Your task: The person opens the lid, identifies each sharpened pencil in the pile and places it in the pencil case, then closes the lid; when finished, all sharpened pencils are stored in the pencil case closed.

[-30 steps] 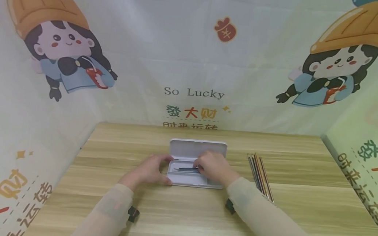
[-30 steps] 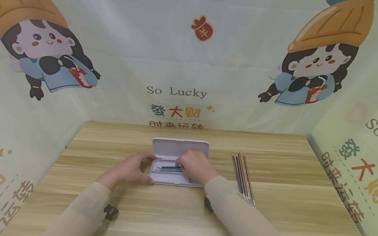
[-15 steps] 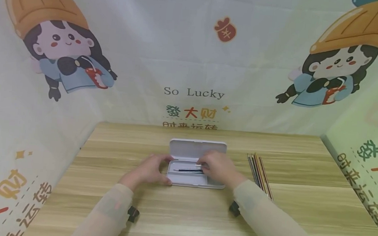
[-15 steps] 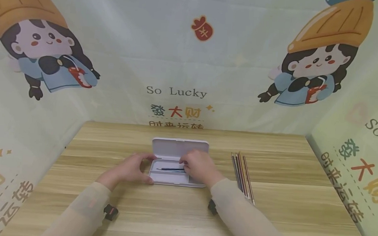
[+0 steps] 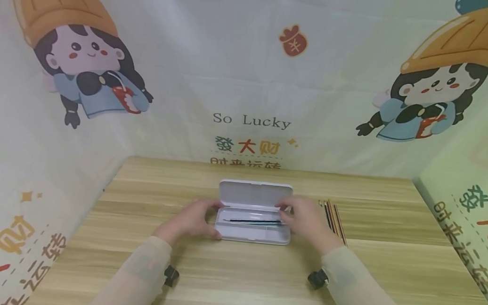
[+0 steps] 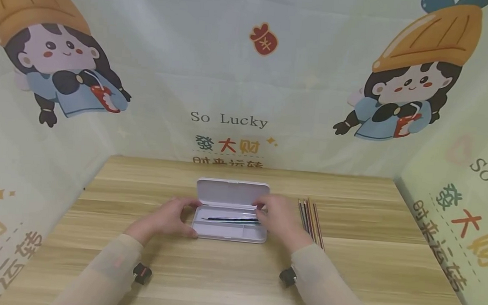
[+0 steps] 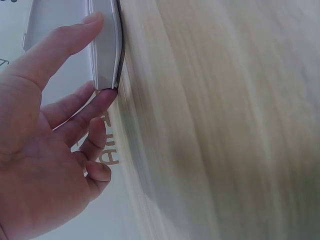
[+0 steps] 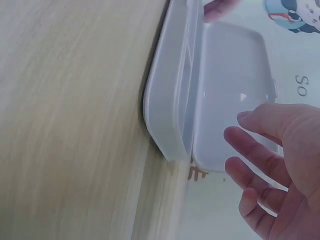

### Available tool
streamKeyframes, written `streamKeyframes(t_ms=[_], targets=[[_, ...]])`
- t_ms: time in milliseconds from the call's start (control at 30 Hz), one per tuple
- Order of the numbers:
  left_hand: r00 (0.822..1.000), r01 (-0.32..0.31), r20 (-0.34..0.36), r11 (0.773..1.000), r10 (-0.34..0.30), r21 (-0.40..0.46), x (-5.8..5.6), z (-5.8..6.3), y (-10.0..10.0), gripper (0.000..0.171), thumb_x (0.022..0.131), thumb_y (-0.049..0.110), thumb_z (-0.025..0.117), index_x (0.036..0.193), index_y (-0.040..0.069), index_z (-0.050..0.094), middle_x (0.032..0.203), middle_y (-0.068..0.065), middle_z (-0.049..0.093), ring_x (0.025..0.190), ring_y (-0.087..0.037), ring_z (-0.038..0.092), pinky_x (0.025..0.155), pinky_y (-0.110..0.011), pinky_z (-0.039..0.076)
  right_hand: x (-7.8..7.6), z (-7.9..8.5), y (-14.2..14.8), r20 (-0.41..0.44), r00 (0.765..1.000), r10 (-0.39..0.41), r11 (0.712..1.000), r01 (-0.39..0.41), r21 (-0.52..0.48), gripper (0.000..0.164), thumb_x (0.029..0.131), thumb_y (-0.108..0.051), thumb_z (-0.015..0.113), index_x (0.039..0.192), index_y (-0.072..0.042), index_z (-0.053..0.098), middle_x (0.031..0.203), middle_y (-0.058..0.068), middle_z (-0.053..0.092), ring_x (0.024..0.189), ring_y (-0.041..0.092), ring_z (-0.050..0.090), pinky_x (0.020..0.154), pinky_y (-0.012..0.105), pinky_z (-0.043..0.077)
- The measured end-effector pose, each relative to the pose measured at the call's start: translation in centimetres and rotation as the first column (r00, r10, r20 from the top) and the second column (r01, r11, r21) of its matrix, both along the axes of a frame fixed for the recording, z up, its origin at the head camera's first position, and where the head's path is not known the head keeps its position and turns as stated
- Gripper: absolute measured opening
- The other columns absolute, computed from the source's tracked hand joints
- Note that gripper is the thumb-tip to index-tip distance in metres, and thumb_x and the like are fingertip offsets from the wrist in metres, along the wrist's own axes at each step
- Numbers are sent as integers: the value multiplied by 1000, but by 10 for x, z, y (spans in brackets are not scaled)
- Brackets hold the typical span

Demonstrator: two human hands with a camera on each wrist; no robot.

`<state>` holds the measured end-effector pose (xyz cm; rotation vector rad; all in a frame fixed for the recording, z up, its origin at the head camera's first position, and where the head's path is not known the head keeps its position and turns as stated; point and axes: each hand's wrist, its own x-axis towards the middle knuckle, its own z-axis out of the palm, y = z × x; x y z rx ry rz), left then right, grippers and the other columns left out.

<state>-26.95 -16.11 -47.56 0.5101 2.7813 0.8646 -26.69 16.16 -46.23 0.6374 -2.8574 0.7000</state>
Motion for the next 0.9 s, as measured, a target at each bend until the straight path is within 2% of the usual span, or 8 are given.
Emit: streamKeyframes(t_ms=[233,500,733,800,900], targets=[[1000,4,3,1000,-4,9,-1,-2,0,85,65,23,96,140,8,60,143,-14,62,133,-36,53,118,-53,41,12,4,19,23,995,-92,995,93,-27,20,92,-19,72,111,-19,79,98,-3,77,80,12,65,64,29,52],[1000,10,11,1000,-10,11,-1,-1,0,85,66,23,96,141,7,59,142,-14,63,133,-36,54,118,-54,41,19,0,43,-3,980,-197,980,197,-39,21,91,-13,71,110,-13,79,99,1,78,72,11,59,56,26,46],[1000,13,14,1000,-13,8,-1,0,1,84,66,23,96,140,7,60,140,-14,64,133,-36,54,118,-53,40,21,0,59,36,973,-229,973,229,5,24,91,-12,69,114,-10,76,102,6,77,59,11,52,44,27,41],[1000,13,13,1000,-13,8,-1,0,1,84,66,23,96,140,7,60,140,-15,64,133,-36,54,118,-53,40,21,0,63,42,968,-248,969,247,29,24,91,-11,70,114,-10,76,103,7,78,58,12,51,44,27,40],[1000,12,11,1000,-12,7,-1,-2,0,85,66,24,96,141,7,60,140,-14,64,133,-36,54,118,-54,40,22,-1,70,49,960,-275,960,271,71,24,89,-12,73,113,-10,76,103,8,78,63,13,57,46,27,42]])
